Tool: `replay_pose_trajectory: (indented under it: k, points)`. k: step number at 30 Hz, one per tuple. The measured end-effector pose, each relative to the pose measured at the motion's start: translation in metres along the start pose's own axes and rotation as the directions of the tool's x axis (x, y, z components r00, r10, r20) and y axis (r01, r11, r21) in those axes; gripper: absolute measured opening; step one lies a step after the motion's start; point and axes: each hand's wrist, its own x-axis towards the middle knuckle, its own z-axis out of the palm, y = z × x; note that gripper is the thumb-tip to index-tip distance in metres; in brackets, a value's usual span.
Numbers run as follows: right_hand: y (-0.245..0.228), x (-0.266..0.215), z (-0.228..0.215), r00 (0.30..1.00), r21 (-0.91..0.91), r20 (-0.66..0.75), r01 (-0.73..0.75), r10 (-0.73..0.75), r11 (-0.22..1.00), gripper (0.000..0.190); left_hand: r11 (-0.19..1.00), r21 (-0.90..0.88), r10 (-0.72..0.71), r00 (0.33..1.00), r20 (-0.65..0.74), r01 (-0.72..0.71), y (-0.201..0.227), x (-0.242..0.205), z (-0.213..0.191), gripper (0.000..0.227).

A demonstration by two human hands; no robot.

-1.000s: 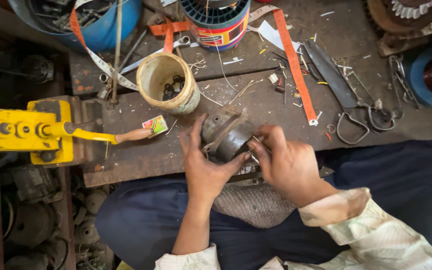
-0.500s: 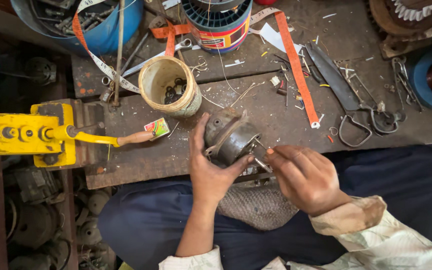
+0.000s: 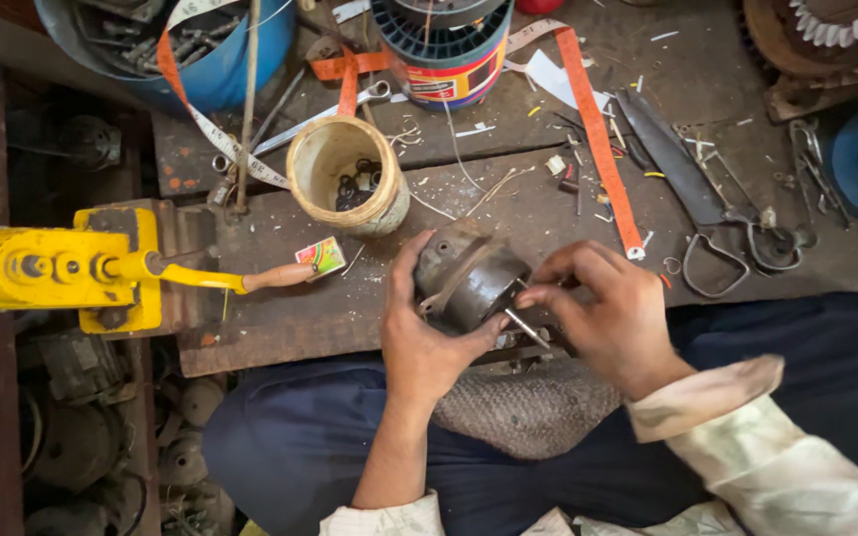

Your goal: The person assembles a small electric motor by hand, inserting a rotor into a stator and securing it with a nut. They then attach a metal end cap to the assembly and tighten it using a wrench.

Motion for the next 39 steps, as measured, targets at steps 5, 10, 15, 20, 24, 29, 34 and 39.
replay_pose_trajectory:
  k: [5,10,15,20,24,29,34,39]
  points:
    - [0.014,-0.002,-0.002,0.927,0.345,0.241,-0.360,0.288,0.867,0.013,0.998,0.044,0.041,0.999,-0.017,-0.040,0.003,-0.004,0.002,0.103]
    - [0.037,-0.034,0.008,0.941,0.338,0.113,-0.340,0.320,0.878,0.016,0.970,0.093,0.231,0.970,-0.073,-0.224,-0.001,-0.024,0.018,0.101]
    - [0.077,-0.043,0.017,0.795,0.743,0.324,-0.550,0.513,0.382,0.022,0.863,0.230,0.479,0.873,-0.094,-0.449,-0.011,-0.033,0.046,0.098]
    - [0.077,-0.035,0.015,0.776,0.701,0.277,-0.567,0.567,0.433,0.033,0.840,0.205,0.513,0.858,-0.006,-0.501,-0.005,-0.039,0.049,0.088]
    - [0.068,-0.029,0.012,0.768,0.574,0.257,-0.610,0.586,0.547,0.034,0.875,0.118,0.476,0.879,-0.028,-0.470,-0.002,-0.034,0.041,0.080]
    - [0.071,-0.029,0.012,0.790,0.675,0.276,-0.565,0.547,0.474,0.038,0.904,-0.070,0.424,0.906,0.007,-0.422,-0.013,-0.028,0.037,0.064]
    - [0.093,-0.051,0.012,0.993,0.311,0.035,-0.116,0.111,0.943,0.040,0.856,-0.169,0.499,0.866,0.021,-0.489,-0.022,-0.037,0.051,0.054]
    - [0.148,-0.076,0.012,0.918,0.956,0.285,-0.293,0.274,-0.014,0.031,0.880,-0.289,0.421,0.901,0.107,-0.377,0.008,-0.040,0.051,0.091]
